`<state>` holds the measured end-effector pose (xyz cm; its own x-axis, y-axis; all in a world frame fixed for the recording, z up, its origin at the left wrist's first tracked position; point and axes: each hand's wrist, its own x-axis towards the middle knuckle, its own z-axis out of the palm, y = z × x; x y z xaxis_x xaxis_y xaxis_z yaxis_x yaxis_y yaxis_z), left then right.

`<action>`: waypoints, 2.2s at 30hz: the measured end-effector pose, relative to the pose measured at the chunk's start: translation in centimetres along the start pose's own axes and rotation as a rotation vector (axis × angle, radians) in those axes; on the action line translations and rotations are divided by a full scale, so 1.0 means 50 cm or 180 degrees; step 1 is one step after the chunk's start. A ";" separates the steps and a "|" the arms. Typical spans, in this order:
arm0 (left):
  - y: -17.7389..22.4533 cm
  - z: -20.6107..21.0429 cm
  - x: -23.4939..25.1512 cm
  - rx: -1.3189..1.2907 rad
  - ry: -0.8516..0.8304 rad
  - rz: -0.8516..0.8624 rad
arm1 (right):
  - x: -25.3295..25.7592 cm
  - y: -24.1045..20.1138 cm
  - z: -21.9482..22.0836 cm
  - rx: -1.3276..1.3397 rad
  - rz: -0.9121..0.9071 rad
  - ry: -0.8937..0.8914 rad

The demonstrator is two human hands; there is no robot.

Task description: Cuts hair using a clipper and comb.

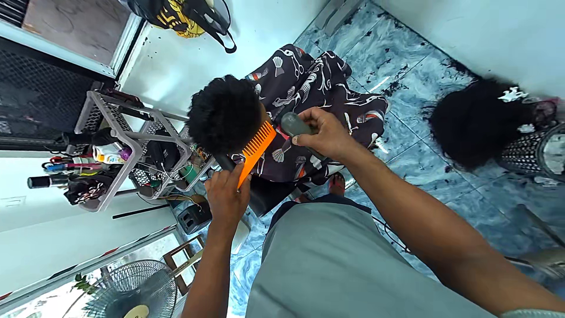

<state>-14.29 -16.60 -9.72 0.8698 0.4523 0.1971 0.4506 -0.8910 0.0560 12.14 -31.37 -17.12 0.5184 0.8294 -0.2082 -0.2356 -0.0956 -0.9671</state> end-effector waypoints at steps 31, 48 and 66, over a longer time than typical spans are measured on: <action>-0.004 -0.030 0.024 0.0375 0.0599 0.0032 | 0.087 -0.085 0.022 -0.1604 -0.0315 -0.0631; -0.092 0.020 0.000 -0.0564 0.1190 0.0131 | 0.055 -0.161 0.031 -0.2752 -0.0533 -0.0291; -0.122 0.031 0.011 -0.0533 0.1475 0.0518 | 0.006 -0.241 0.120 -0.3602 -0.0579 -0.0212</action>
<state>-16.26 -10.88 -11.49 0.7286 0.2758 0.6269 0.2455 -0.9597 0.1370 10.22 -26.65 -4.65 0.4165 0.9059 -0.0765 0.7297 -0.3833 -0.5662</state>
